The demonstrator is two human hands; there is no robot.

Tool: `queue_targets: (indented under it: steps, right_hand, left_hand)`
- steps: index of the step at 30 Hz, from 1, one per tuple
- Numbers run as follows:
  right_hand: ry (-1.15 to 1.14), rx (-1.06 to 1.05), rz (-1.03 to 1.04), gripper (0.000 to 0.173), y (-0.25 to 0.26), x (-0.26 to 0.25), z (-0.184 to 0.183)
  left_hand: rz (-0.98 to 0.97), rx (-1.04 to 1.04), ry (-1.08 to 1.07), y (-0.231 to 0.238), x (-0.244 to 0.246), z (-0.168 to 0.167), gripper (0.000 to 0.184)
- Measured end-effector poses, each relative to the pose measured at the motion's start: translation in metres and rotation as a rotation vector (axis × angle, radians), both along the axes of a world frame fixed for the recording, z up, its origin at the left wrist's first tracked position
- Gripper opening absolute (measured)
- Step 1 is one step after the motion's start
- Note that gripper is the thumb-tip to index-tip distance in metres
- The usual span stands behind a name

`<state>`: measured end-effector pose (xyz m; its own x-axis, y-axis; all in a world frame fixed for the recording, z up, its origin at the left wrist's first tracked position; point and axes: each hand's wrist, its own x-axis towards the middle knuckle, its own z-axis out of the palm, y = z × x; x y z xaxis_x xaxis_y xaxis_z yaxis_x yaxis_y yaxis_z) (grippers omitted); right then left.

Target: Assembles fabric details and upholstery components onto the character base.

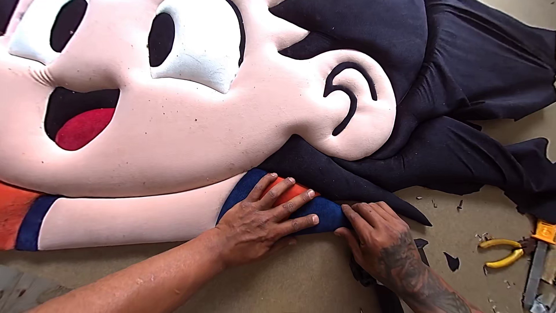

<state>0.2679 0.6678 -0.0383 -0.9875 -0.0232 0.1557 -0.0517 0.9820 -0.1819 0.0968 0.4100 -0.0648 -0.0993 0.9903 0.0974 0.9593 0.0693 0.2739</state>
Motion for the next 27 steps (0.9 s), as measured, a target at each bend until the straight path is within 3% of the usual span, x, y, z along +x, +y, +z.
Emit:
queue_targets:
  steps: [14, 18, 21, 23, 27]
  right_hand:
    - [-0.017, 0.107, 0.000, 0.043, -0.002, -0.004, 0.005]
    - [-0.075, 0.147, -0.035, 0.038, -0.009, -0.007, 0.013]
    - [-0.091, 0.153, -0.039, 0.034, -0.012, -0.004, 0.016]
    - [-0.110, 0.150, -0.037, 0.033, -0.014, -0.002, 0.019]
    - [-0.154, 0.167, -0.043, 0.033, -0.016, -0.004, 0.024]
  left_hand:
    - [-0.018, -0.059, 0.055, 0.002, -0.003, 0.007, 0.053]
    - [-0.044, -0.113, -0.002, 0.001, -0.008, 0.017, 0.101]
    - [-0.092, -0.104, -0.032, -0.001, -0.011, 0.017, 0.120]
    - [-0.108, -0.089, -0.058, -0.002, -0.011, 0.017, 0.117]
    - [-0.118, -0.077, -0.068, 0.000, -0.015, 0.019, 0.096]
